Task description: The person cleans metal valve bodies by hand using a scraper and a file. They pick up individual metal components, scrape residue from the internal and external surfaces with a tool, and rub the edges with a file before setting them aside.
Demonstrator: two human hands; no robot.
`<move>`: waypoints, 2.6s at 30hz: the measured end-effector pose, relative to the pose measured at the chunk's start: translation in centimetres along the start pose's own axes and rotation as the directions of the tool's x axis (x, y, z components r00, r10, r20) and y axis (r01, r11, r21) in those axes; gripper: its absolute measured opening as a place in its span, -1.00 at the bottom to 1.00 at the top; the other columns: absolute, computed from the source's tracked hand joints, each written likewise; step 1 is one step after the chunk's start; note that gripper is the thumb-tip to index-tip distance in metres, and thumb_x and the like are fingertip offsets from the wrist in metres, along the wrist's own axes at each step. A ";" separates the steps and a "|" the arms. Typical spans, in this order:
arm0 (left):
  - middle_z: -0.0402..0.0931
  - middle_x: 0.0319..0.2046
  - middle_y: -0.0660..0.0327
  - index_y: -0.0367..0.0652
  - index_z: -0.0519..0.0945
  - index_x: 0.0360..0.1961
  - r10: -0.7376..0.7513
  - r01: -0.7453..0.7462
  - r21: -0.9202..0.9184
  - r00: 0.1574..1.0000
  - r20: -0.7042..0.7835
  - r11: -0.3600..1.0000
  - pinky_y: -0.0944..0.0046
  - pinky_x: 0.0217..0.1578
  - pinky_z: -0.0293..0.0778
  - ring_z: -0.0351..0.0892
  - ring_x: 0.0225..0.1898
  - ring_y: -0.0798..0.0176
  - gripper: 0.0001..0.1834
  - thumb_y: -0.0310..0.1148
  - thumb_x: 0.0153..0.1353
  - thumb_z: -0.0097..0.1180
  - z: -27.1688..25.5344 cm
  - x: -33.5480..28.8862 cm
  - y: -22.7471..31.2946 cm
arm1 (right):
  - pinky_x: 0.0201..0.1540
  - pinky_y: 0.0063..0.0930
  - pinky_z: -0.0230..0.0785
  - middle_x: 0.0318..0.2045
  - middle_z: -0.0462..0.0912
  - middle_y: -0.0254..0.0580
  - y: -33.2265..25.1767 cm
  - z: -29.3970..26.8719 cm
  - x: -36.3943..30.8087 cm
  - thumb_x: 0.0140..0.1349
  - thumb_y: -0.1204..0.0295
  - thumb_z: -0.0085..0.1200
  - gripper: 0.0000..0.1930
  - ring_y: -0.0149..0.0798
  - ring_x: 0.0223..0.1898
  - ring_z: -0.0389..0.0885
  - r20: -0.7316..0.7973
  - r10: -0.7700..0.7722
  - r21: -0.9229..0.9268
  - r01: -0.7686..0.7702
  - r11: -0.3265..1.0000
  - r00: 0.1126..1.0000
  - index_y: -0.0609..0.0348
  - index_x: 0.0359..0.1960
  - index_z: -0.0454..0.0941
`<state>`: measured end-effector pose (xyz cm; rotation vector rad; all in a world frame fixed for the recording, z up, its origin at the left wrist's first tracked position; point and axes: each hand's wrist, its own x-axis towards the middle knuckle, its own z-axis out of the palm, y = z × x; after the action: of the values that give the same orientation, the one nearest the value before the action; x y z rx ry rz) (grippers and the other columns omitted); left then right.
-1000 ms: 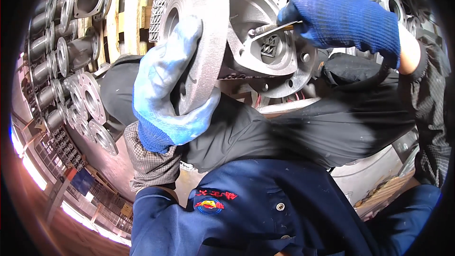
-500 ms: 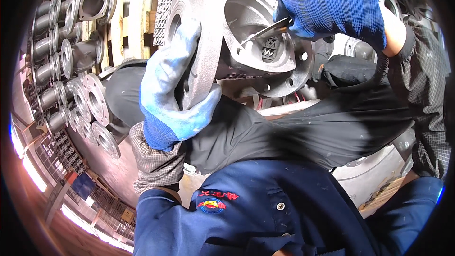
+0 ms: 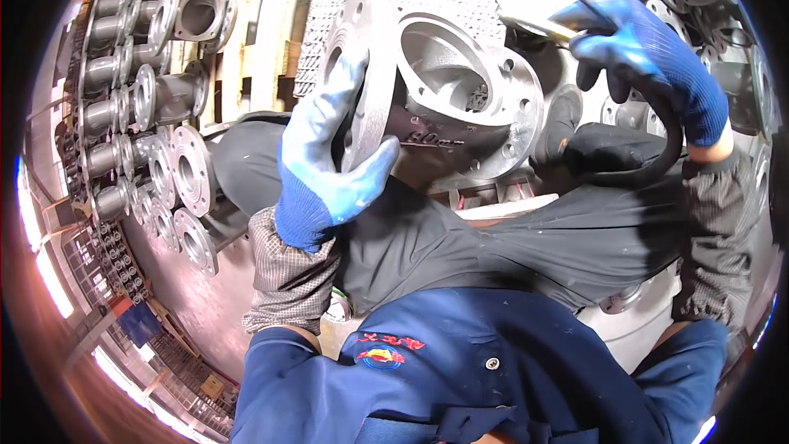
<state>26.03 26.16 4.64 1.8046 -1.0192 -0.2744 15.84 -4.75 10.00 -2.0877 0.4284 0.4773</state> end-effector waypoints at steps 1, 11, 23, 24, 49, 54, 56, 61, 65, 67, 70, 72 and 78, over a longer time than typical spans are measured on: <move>0.40 0.06 -0.03 -0.43 0.34 0.13 0.012 -0.014 -0.031 0.998 -0.064 0.999 0.29 0.09 0.27 0.41 0.06 0.21 -0.30 -0.59 -0.16 0.23 0.2 0.1 0.0 | -0.61 -0.74 0.25 -0.55 0.58 -0.22 0.5 0.5 -1.1 0.11 0.35 -0.05 -0.57 -0.55 -0.66 0.42 -0.140 -0.001 0.188 0.028 0.982 0.990 0.28 0.01 0.47; 0.38 0.09 -0.01 -0.45 0.32 0.14 -0.231 0.250 0.077 0.952 -0.201 0.965 0.32 0.12 0.25 0.36 0.11 0.25 -0.36 -0.43 0.01 0.21 0.6 2.3 0.2 | -0.57 -0.74 0.27 -0.45 0.60 -0.31 7.0 12.0 0.2 0.23 0.27 0.01 -0.62 -0.56 -0.53 0.47 -0.383 0.337 0.829 0.159 0.536 0.860 0.27 0.00 0.47; 0.38 0.07 -0.11 0.05 0.55 0.00 0.398 -0.320 0.642 0.917 0.025 0.697 0.20 0.03 0.38 0.44 0.05 -0.05 -0.59 -0.55 0.10 0.14 -0.3 4.4 -1.2 | -0.58 -0.66 0.20 -0.59 0.46 -0.44 9.7 15.5 8.4 0.19 0.32 0.10 -0.72 -0.61 -0.60 0.30 -0.667 0.332 0.708 0.430 0.560 0.667 0.31 -0.21 0.52; 0.38 0.06 -0.11 0.00 0.55 -0.02 0.373 -0.289 0.658 0.928 0.013 0.695 0.19 0.03 0.38 0.44 0.05 -0.06 -0.61 -0.58 0.11 0.11 0.0 4.6 -1.3 | -0.57 -0.63 0.21 -0.62 0.45 -0.44 10.1 14.8 9.0 0.17 0.31 0.12 -0.71 -0.59 -0.61 0.31 -0.648 0.333 0.740 0.465 0.486 0.685 0.34 -0.26 0.52; 0.38 0.08 -0.13 -0.27 0.40 0.12 0.270 -0.203 0.478 0.960 -0.075 0.855 0.12 0.10 0.32 0.40 0.11 -0.09 -0.61 -0.46 0.27 -0.20 -3.0 0.9 -2.6 | -0.59 -0.61 0.26 -0.62 0.50 -0.33 7.2 13.0 10.8 0.11 0.32 0.16 -0.70 -0.52 -0.66 0.37 -0.677 0.221 0.661 0.448 0.602 0.702 0.37 -0.31 0.53; 0.25 0.18 -0.07 -0.31 0.28 0.20 0.104 -0.114 -0.027 0.965 -0.242 0.993 0.08 0.23 0.13 0.25 0.21 0.05 -0.54 -0.33 0.33 -0.26 -2.4 1.6 -3.6 | -0.58 -0.62 0.28 -0.57 0.53 -0.36 8.1 15.4 10.5 0.14 0.34 0.12 -0.75 -0.55 -0.63 0.38 -0.614 0.296 0.727 0.378 0.574 0.732 0.32 -0.27 0.55; 0.23 0.20 -0.05 -0.32 0.27 0.20 0.093 -0.117 -0.128 0.978 -0.184 0.985 0.06 0.24 0.10 0.23 0.23 0.08 -0.52 -0.33 0.30 -0.19 -2.6 2.1 -4.2 | -0.51 -0.61 0.31 -0.52 0.55 -0.36 8.5 16.3 11.4 0.14 0.34 0.13 -0.72 -0.55 -0.57 0.38 -0.671 0.277 0.669 0.402 0.625 0.687 0.32 -0.22 0.54; 0.27 0.18 0.02 -0.37 0.13 0.26 0.002 0.017 0.288 0.998 -0.065 0.958 0.27 0.11 0.25 0.28 0.16 0.17 -0.25 -0.35 0.08 0.14 -0.1 4.9 -1.1 | -0.42 -0.59 0.34 -0.49 0.56 -0.26 8.1 14.4 11.7 0.11 0.33 0.16 -0.67 -0.50 -0.50 0.44 -0.632 0.297 0.705 0.372 0.603 0.716 0.41 -0.24 0.51; 0.28 0.18 -0.06 -0.33 0.15 0.27 -0.097 0.116 0.438 0.993 -0.067 0.891 0.32 0.14 0.21 0.30 0.16 0.22 -0.22 -0.39 0.00 0.17 0.0 5.8 -0.7 | -0.37 -0.57 0.34 -0.44 0.57 -0.24 9.2 14.0 13.1 0.09 0.37 0.17 -0.66 -0.46 -0.45 0.45 -0.582 0.311 0.764 0.374 0.526 0.751 0.41 -0.18 0.50; 0.30 0.16 -0.04 -0.30 0.16 0.27 -0.007 0.052 0.533 0.996 -0.086 0.844 0.35 0.11 0.23 0.33 0.14 0.26 -0.23 -0.41 0.00 0.15 -0.3 6.0 -1.5 | -0.24 -0.60 0.35 -0.33 0.60 -0.25 8.1 13.7 12.6 0.12 0.39 0.13 -0.61 -0.44 -0.36 0.49 -0.509 0.321 0.791 0.287 0.541 0.798 0.39 -0.05 0.49; 0.35 0.10 -0.06 -0.37 0.18 0.24 -0.035 0.079 0.468 0.994 -0.103 0.880 0.32 0.10 0.25 0.37 0.09 0.20 -0.24 -0.45 -0.04 0.15 -0.3 5.3 -1.3 | -0.17 -0.58 0.33 -0.29 0.60 -0.20 8.0 13.9 12.6 0.13 0.40 0.11 -0.62 -0.42 -0.29 0.50 -0.494 0.313 0.823 0.319 0.470 0.811 0.41 -0.05 0.49; 0.40 0.05 -0.05 -0.43 0.20 0.21 -0.024 0.080 0.465 0.992 -0.126 0.882 0.31 0.08 0.29 0.41 0.04 0.18 -0.21 -0.45 -0.08 0.22 -0.3 4.7 -0.7 | -0.13 -0.58 0.34 -0.24 0.60 -0.16 7.3 14.0 11.9 0.14 0.39 0.11 -0.60 -0.39 -0.26 0.52 -0.487 0.311 0.829 0.319 0.459 0.816 0.43 -0.05 0.47; 0.38 0.07 -0.12 0.15 0.52 0.05 0.234 -0.179 0.772 0.971 0.040 0.610 0.32 -0.18 0.50 0.58 -0.14 0.00 -0.47 -0.53 -0.01 0.15 -1.8 6.0 -1.6 | -0.30 -0.59 0.37 -0.39 0.60 -0.19 7.8 13.7 12.0 0.11 0.38 0.15 -0.65 -0.45 -0.39 0.51 -0.553 0.172 0.698 0.341 0.630 0.815 0.43 -0.15 0.50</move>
<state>31.64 23.05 5.66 2.3980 -1.4194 0.4574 20.20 1.45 -8.33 -1.3134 0.7253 -0.4133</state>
